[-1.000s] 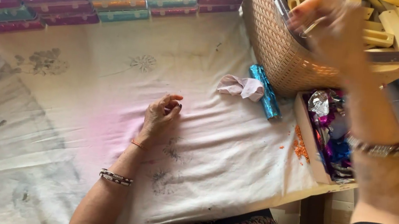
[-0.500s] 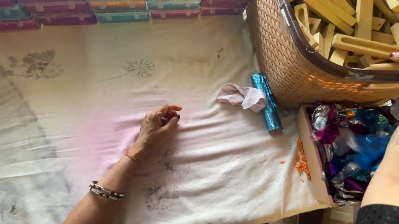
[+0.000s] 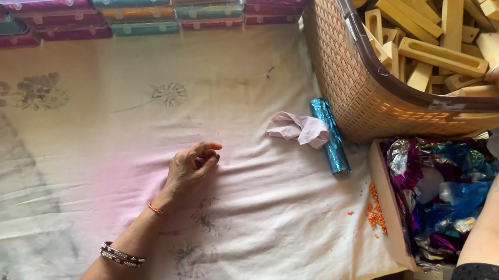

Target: The person wraps rectangular wooden blocks with colorful metallic foil, folding the foil around each block by hand. They first take blocks from a wicker basket, wipe each block with a tissue, wrap it in foil, and place finished wrapped blocks into small plastic storage boxes.

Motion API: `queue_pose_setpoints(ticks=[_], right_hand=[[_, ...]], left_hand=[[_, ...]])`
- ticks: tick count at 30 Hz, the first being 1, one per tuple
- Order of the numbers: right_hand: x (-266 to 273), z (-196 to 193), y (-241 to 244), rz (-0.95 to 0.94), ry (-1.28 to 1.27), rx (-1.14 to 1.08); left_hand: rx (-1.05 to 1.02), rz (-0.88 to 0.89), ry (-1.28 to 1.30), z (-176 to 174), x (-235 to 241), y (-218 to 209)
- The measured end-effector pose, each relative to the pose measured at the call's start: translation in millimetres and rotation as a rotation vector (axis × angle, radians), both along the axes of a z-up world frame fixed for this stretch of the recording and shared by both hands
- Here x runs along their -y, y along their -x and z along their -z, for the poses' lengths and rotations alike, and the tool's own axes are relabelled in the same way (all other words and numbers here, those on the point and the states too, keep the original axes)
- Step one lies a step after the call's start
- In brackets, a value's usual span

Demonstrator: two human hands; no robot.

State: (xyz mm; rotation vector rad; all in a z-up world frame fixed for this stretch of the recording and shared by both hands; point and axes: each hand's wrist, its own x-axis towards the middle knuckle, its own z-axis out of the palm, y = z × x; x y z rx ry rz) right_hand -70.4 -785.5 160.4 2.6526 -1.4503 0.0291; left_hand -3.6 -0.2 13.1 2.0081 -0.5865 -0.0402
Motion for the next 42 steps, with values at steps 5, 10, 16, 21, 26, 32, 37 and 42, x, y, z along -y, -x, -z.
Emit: queue_pose_setpoints(ticks=[5,10,16,21,26,32,37,42], right_hand=[[0,-1,18,-0.202,0.07,0.483],[-58,-34,46,-0.527,-0.169,0.761],[-80,-51,66,-0.693,-0.671,0.992],[-99,-55,57,-0.598,-0.617,1.059],[-29,-7,42,-0.884,-0.13,0.977],[-52,-4,41,-0.873,0.223,0.955],[-211,-61,56,-0.866,0.623,0.948],[-379,-73,55,-1.216,0.331,1.154]], left_hand=[[0.012,0.013,0.006,5,-1,-1],[0.013,0.009,-0.006,5,-1,-1],[0.018,0.005,-0.016,9,1,-4],[0.009,-0.011,-0.011,4,1,-1],[0.032,0.001,0.003,5,1,-3],[0.059,0.002,0.01,7,2,-4],[0.069,0.012,0.017,9,4,-5],[0.039,-0.001,0.048,16,4,-11]])
